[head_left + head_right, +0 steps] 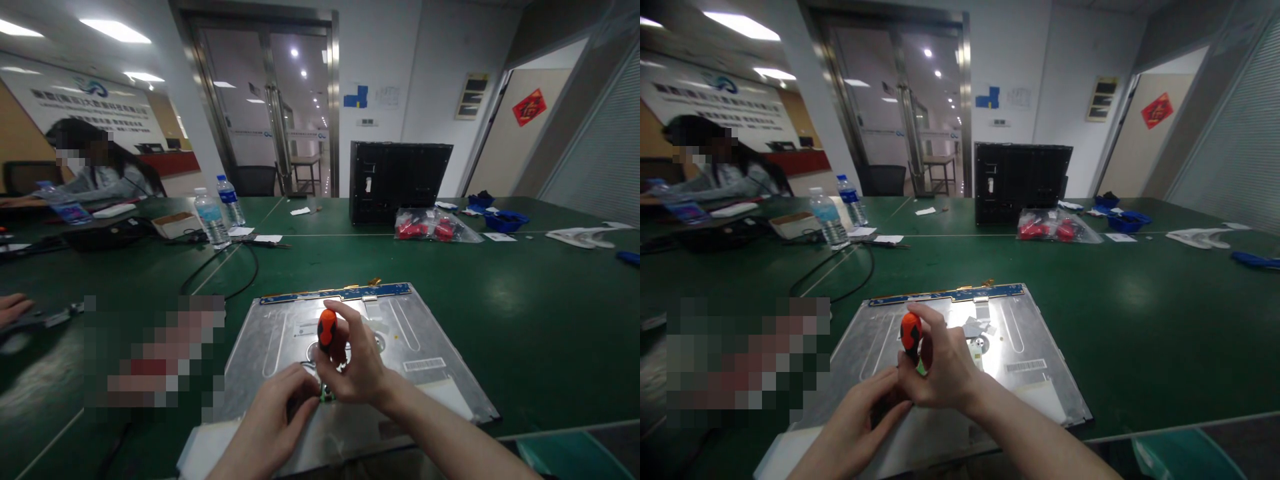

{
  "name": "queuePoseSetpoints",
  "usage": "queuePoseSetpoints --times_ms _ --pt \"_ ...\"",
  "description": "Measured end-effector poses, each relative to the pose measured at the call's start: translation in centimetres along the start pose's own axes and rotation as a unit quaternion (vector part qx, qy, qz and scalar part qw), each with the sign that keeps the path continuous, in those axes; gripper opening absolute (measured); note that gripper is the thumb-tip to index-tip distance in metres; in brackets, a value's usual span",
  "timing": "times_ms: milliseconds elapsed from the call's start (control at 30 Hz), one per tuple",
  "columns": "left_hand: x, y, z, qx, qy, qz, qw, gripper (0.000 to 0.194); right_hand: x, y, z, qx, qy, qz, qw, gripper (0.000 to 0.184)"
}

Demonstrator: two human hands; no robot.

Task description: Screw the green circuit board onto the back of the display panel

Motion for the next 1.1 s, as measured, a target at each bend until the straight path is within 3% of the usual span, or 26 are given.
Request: queuePoseSetpoints --times_ms 1100 --pt "-0.79 0.68 0.03 -0.025 -0.016 0.003 1.0 0.011 -0.11 -0.26 -0.18 0.01 0.02 -0.029 0.999 0.064"
Point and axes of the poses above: each hand's wrist, its own z-axis towards the middle knuckle, its own y-axis out of the back of the hand, x = y × z, the point moved 3 cm from there along z, towards the middle knuckle, and after that the axes turned 11 degrees about z, right-handed, at the moved point
